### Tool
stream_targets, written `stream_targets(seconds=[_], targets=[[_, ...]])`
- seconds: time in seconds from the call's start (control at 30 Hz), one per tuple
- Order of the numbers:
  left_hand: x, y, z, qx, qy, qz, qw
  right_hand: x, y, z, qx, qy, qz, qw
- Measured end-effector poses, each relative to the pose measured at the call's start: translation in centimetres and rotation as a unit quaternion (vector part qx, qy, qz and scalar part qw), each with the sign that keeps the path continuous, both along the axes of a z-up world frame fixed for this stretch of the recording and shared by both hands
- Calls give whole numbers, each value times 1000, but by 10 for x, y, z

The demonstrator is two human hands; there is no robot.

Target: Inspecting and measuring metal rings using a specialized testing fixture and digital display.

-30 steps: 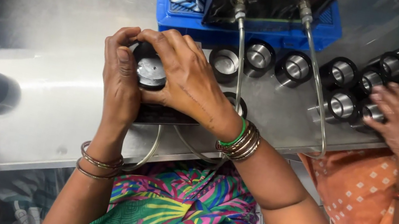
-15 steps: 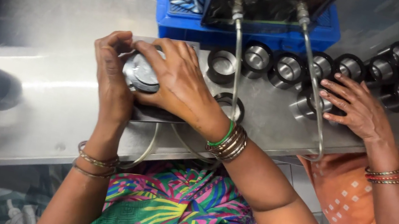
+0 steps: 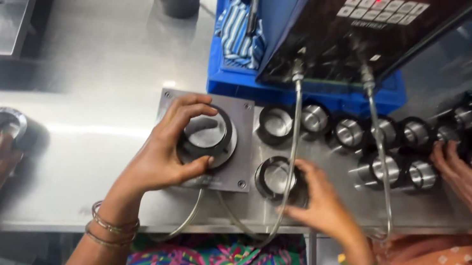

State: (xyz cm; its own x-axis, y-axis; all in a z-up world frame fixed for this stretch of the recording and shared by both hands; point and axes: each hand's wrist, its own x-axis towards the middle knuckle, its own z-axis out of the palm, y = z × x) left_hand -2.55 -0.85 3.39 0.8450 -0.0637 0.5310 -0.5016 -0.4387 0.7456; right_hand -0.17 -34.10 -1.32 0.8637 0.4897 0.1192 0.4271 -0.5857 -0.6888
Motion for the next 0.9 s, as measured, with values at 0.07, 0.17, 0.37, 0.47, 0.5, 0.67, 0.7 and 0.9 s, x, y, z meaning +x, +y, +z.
stream_targets(seconds=[0.07,0.17,0.37,0.47,0.5,0.67,0.7,0.9], targets=[[-1,-4,3,-3,-5,-66,998,-7,19,-7,-33,-12,26,999],[-1,-16,7,56,-13,55,997,-5,40,-11,-16,-91,-42,995],[-1,-2,-3,45,36,59,997,6,25,-25,4,-115,-60,992],[-2,-3,3,34,18,-9,999,10,2,-34,108,45,-159,980],[-2,-7,9,57,22,25,998,11,-7,-40,227,92,-188,951],[4,-13,18,117,52,84,988,3,-18,14,363,92,-232,898],[4,-13,17,115,44,75,990,0,-14,28,367,67,-189,909],[1,-13,44,91,8,97,991,11,43,74,359,34,-48,932]])
